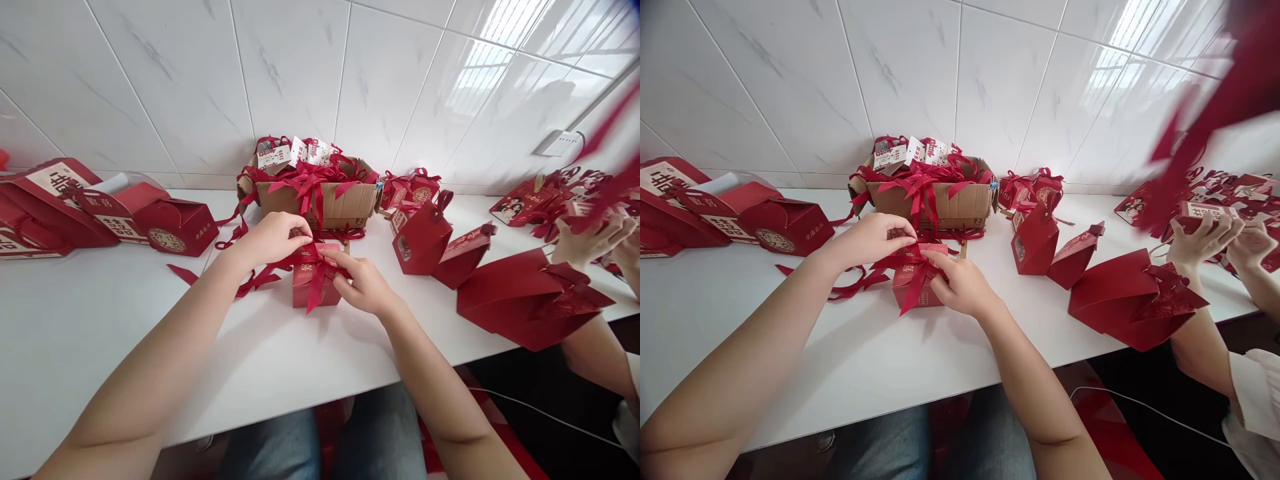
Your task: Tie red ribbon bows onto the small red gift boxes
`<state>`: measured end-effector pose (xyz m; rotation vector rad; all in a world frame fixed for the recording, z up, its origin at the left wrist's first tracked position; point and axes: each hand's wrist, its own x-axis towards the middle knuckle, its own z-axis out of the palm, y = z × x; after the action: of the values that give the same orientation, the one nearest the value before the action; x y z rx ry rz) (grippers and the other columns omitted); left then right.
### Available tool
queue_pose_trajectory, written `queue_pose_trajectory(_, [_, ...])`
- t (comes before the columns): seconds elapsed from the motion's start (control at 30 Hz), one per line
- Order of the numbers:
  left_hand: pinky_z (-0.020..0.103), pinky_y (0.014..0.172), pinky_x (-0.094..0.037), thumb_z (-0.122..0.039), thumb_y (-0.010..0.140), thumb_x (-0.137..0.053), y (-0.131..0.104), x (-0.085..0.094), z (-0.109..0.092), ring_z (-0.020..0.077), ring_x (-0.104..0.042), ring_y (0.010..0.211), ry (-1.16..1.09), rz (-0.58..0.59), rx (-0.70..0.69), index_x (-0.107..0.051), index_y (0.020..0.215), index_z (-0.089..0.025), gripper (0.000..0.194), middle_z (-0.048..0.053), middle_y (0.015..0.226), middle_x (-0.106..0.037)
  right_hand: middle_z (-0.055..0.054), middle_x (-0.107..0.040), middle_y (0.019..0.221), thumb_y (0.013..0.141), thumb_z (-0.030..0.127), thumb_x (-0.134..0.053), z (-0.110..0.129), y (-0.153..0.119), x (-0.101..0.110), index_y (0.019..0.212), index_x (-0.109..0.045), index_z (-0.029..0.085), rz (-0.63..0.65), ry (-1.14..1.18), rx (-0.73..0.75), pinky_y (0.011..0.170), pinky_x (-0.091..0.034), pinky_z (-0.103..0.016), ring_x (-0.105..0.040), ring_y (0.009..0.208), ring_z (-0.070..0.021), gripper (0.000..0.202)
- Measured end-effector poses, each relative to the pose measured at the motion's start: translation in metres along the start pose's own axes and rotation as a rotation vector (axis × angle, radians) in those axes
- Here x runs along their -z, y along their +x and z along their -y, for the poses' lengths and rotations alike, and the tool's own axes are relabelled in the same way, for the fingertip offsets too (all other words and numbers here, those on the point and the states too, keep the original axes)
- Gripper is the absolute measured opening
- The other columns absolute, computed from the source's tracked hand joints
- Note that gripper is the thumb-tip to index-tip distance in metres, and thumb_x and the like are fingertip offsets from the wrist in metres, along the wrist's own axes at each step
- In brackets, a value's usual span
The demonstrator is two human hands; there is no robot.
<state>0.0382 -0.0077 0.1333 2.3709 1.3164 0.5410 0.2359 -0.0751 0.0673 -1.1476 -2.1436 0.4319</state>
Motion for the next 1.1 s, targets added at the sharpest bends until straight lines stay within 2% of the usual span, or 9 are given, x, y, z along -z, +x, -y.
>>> queue_pose_trajectory(0.1, [0.025,0.06,-0.045,-0.032,0.082,-0.056,0.001,-0.001,0.0,0.0154,-0.062,0.07,0.0,-0.008,-0.022,-0.068,0.082,-0.021,0.016,0.001,0.079,-0.07,-0.001,-0.062,0.073,0.083,0.018,-0.044,0.001,0.0,-0.005,0.125,-0.057,0.016,-0.059,0.011,-0.007,0.059,-0.042,-0.026,-0.045,0.055,-0.0116,0.044])
queue_pose_trajectory(0.23, [0.024,0.058,-0.043,-0.03,0.082,-0.056,0.002,-0.004,0.0,0.0145,-0.061,0.068,0.004,-0.026,-0.037,-0.069,0.082,-0.021,0.016,0.0,0.079,-0.07,-0.004,-0.066,0.077,0.089,0.019,-0.04,-0.002,0.0,-0.006,0.119,-0.062,0.016,-0.096,0.007,0.004,0.059,-0.044,-0.026,-0.053,0.061,-0.013,0.037])
queue_pose_trajectory(0.47, [0.026,0.061,-0.045,-0.027,0.082,-0.056,0.003,-0.008,0.002,0.0143,-0.059,0.065,-0.003,-0.066,-0.035,-0.07,0.077,-0.019,0.017,0.002,0.076,-0.07,-0.004,-0.064,0.072,0.087,0.015,-0.037,-0.002,0.0,0.0,0.123,-0.06,0.013,0.004,-0.08,-0.015,0.054,-0.042,-0.025,-0.051,0.057,-0.0137,0.043])
queue_pose_trajectory(0.8, [0.026,0.067,-0.048,-0.025,0.08,-0.059,0.01,-0.016,0.011,0.0149,-0.061,0.067,-0.035,-0.132,-0.027,-0.071,0.075,-0.019,0.015,0.003,0.076,-0.071,-0.006,-0.068,0.081,0.091,0.015,-0.035,-0.003,-0.001,0.0,0.125,-0.056,0.016,0.049,-0.058,0.013,0.064,-0.048,-0.028,-0.059,0.067,-0.0161,0.04])
queue_pose_trajectory(1.1, [0.027,0.067,-0.047,-0.028,0.08,-0.059,0.013,-0.018,0.014,0.0151,-0.061,0.068,-0.04,-0.13,-0.01,-0.071,0.076,-0.018,0.016,0.003,0.076,-0.072,-0.003,-0.061,0.071,0.093,0.018,-0.035,-0.005,0.0,-0.001,0.121,-0.059,0.015,0.007,-0.033,0.065,0.056,-0.042,-0.025,-0.048,0.059,-0.0128,0.036])
